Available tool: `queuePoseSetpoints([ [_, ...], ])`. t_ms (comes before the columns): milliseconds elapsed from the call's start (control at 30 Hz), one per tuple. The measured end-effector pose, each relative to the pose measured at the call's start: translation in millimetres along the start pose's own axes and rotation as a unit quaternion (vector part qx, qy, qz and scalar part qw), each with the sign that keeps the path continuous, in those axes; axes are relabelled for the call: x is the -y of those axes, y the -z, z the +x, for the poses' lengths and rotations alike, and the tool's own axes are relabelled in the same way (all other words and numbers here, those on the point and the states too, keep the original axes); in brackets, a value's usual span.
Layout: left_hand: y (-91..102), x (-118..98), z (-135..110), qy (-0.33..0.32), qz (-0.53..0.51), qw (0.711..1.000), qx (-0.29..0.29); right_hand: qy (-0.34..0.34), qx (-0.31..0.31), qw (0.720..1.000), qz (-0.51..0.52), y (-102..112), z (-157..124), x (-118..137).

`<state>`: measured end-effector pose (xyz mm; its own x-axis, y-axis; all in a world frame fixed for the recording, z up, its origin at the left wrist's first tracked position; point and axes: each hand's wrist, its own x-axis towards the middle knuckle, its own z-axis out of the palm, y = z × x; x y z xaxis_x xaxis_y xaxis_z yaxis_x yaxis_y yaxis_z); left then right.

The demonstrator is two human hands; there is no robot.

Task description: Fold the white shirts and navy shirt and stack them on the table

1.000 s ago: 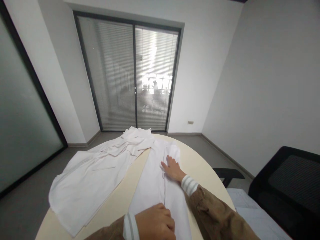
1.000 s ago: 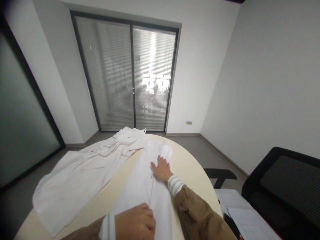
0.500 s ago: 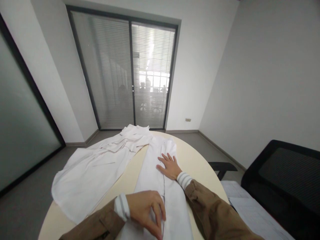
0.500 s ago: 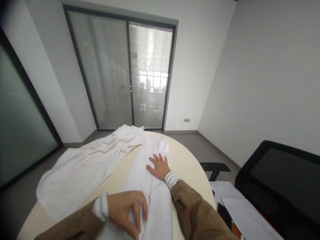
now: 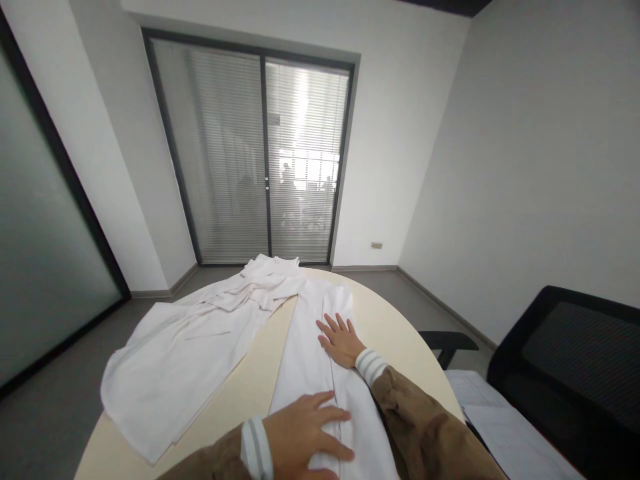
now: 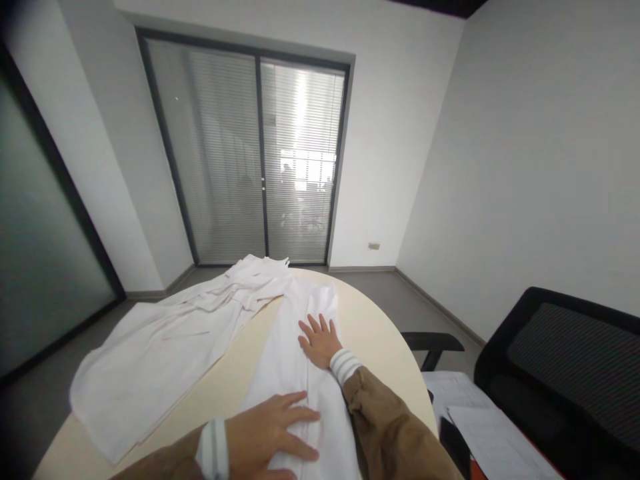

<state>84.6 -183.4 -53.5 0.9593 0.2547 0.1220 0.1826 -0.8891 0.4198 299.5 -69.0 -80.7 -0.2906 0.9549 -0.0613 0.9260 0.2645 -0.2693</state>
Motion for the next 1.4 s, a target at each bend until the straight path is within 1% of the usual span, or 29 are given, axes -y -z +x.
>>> queuePoseSetpoints([
  [67, 7.2, 1, 2, 0.005, -0.021, 0.999, -0.037, 0.001, 0.000, 1.000, -0.002, -1, -4, 3],
  [100, 9.7, 3, 3, 0.020, -0.021, 0.998, -0.059, 0.003, -0.003, 1.000, -0.003, -1, -6, 4],
  [133, 11.0, 8, 3, 0.043, -0.009, 0.996, -0.081, 0.003, -0.007, 1.000, -0.002, -1, -8, 4],
  [200, 9.6, 20, 1, 0.108, 0.037, 0.986, -0.120, 0.000, -0.013, 1.000, 0.002, -1, -10, 6],
  [267, 3.9, 32, -2, 0.162, 0.072, 0.976, -0.123, -0.011, -0.012, 1.000, 0.007, -2, -10, 7],
  [333, -1.9, 41, -4, 0.185, 0.080, 0.974, -0.101, -0.027, -0.007, 1.000, 0.008, -4, -10, 9],
  [400, -3.8, 45, -3, 0.187, 0.077, 0.976, -0.085, -0.039, -0.006, 0.999, 0.002, -6, -10, 11],
  [433, -2.9, 46, -2, 0.188, 0.074, 0.976, -0.086, -0.043, -0.007, 0.999, -0.001, -7, -10, 11],
  [500, 1.3, 50, 3, 0.191, 0.063, 0.974, -0.106, -0.048, -0.001, 0.999, 0.000, -6, -8, 11],
  [567, 5.8, 57, 8, 0.189, 0.058, 0.971, -0.131, -0.051, 0.009, 0.999, 0.015, 0, -2, 8],
  [633, 7.9, 65, 12, 0.185, 0.058, 0.971, -0.141, -0.061, 0.003, 0.997, 0.042, 11, 8, 2],
  [733, 7.8, 72, 14, 0.177, 0.057, 0.977, -0.103, -0.090, -0.051, 0.992, 0.071, 32, 33, -14],
  [767, 7.9, 72, 15, 0.176, 0.057, 0.979, -0.088, -0.096, -0.075, 0.989, 0.079, 38, 42, -19],
  [833, 9.2, 70, 15, 0.176, 0.059, 0.980, -0.067, -0.101, -0.098, 0.987, 0.083, 47, 63, -29],
  [933, 12.2, 65, 14, 0.175, 0.063, 0.981, -0.055, -0.094, -0.110, 0.985, 0.093, 53, 95, -38],
  [1033, 10.9, 64, 13, 0.166, 0.070, 0.983, -0.044, -0.084, -0.112, 0.984, 0.110, 52, 126, -36],
  [1167, -0.4, 66, 13, 0.153, 0.093, 0.983, -0.041, -0.097, -0.104, 0.983, 0.117, 43, 160, -20],
  [1267, -7.9, 68, 14, 0.142, 0.123, 0.981, -0.055, -0.131, -0.096, 0.981, 0.107, 32, 179, -6],
  [1400, -8.3, 71, 15, 0.110, 0.171, 0.978, -0.054, -0.165, -0.100, 0.977, 0.095, 22, 194, 1],
])
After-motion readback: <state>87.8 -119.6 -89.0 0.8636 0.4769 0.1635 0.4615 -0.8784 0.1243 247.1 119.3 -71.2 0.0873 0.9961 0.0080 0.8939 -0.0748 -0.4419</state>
